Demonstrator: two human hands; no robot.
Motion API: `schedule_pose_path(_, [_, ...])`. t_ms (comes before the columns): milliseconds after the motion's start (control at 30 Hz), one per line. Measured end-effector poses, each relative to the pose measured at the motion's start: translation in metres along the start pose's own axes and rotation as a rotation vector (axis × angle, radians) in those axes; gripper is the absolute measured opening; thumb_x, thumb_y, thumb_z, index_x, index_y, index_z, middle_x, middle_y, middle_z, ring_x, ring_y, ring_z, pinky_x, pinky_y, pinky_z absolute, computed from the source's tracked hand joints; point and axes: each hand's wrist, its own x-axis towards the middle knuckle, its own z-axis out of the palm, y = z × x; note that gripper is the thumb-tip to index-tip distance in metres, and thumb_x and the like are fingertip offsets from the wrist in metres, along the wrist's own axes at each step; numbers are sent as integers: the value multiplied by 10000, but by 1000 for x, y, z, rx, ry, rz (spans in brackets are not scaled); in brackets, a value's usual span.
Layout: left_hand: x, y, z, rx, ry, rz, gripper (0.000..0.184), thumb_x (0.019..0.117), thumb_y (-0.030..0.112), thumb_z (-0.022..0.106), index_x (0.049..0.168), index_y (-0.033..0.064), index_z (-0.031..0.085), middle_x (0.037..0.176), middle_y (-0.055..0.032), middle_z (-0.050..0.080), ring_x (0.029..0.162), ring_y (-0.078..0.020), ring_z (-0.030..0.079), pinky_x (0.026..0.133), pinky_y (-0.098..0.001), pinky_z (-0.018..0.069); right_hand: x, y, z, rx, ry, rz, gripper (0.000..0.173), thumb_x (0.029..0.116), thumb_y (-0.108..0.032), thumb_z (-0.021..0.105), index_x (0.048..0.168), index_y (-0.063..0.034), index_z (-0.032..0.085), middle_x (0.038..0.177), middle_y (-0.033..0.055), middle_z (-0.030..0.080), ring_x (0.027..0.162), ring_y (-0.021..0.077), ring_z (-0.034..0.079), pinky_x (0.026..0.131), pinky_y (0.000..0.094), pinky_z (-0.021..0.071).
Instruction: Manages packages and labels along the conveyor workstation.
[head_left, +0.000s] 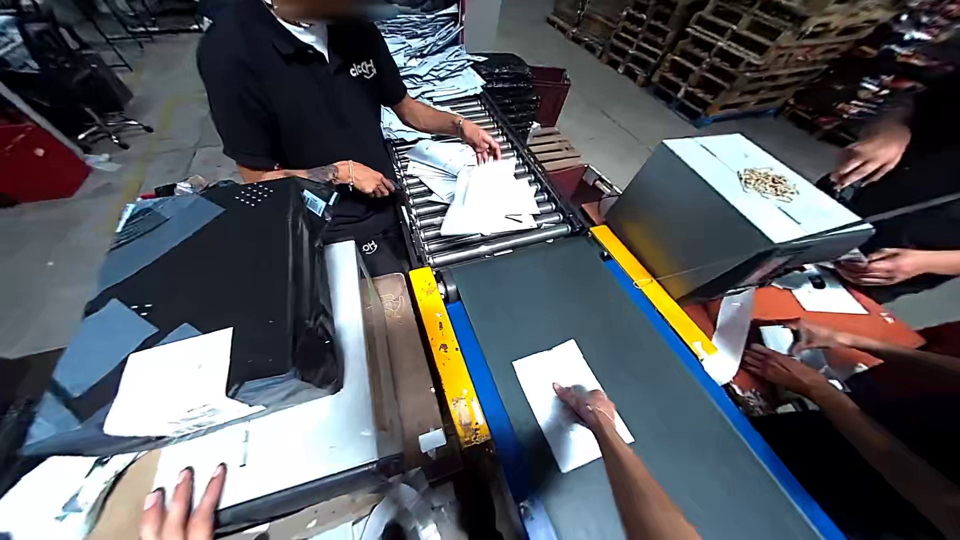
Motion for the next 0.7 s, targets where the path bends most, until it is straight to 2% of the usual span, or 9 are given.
schedule_pose_path(67, [-3,1,-2,-32,-1,-30,993,756,440,766,1561,17,369,1618,-392,165,1475,-657,39,1187,-734,119,-45,42,-7,-169,75,-62,927,775,-765,719,1212,52,688,1266,310,656,1229,468,614,1010,661,473])
schedule_pose_path(167, [-7,-4,-2,-15,69,-129,1023,660,373,798,1578,169,398,1675,-257,176,1489,-617,108,991,-814,344,-153,52,37,-147,-77,-327,822,936,-725,546,1024,70,734,1007,328,712,986,504,696,857,688,526])
schedule_pose_path(233, [-12,-5,0,-2,59,-195,1064,628,323,831,1589,246,379,1699,-197,143,1494,-586,141,875,-779,428,-245,32,101,44,-377,-533,636,966,-615,595,878,-10,769,790,191,721,740,355,704,711,590,568])
schedule_pose_path(300, [-12,-8,1,8,33,-196,1106,634,322,840,1610,290,323,1715,-156,106,1519,-550,108,894,-765,433,-311,2,177,283,-664,-611,440,983,-473,664,946,-50,781,803,95,752,689,231,718,672,466,608])
schedule_pose_path(367, [-14,-11,-1,-1,-2,-171,1107,661,330,832,1624,296,288,1722,-136,89,1530,-537,78,932,-760,416,-354,-37,224,497,-788,-458,395,985,-404,701,999,-14,763,831,103,767,660,204,713,604,393,590])
schedule_pose_path(467, [-18,-18,-8,-23,-55,-139,1110,677,352,819,1635,288,262,1727,-127,56,1538,-527,53,935,-758,421,-396,-93,238,765,-700,-175,231,969,-191,746,1006,34,711,746,106,747,512,127,622,454,277,474])
schedule_pose_path(533, [-18,-21,-10,-42,-42,-111,1118,660,350,816,1634,272,272,1726,-131,67,1534,-539,50,915,-782,417,-410,-108,238,928,-614,-164,138,935,35,694,1048,92,640,718,124,687,515,131,582,471,281,482])
schedule_pose_path(633, [-19,-17,-7,-64,-46,-76,1117,657,343,817,1631,230,282,1714,-182,80,1509,-593,54,912,-813,395,-399,-86,208,800,-613,-251,172,939,-84,757,908,73,694,656,92,683,508,119,600,493,278,505])
schedule_pose_path(700, [-15,-11,-13,-99,-77,-53,1090,689,306,836,1626,172,296,1697,-247,76,1490,-631,28,991,-840,303,-350,-50,178,653,-524,-374,233,937,-212,776,893,14,739,684,84,720,558,148,670,553,331,574])
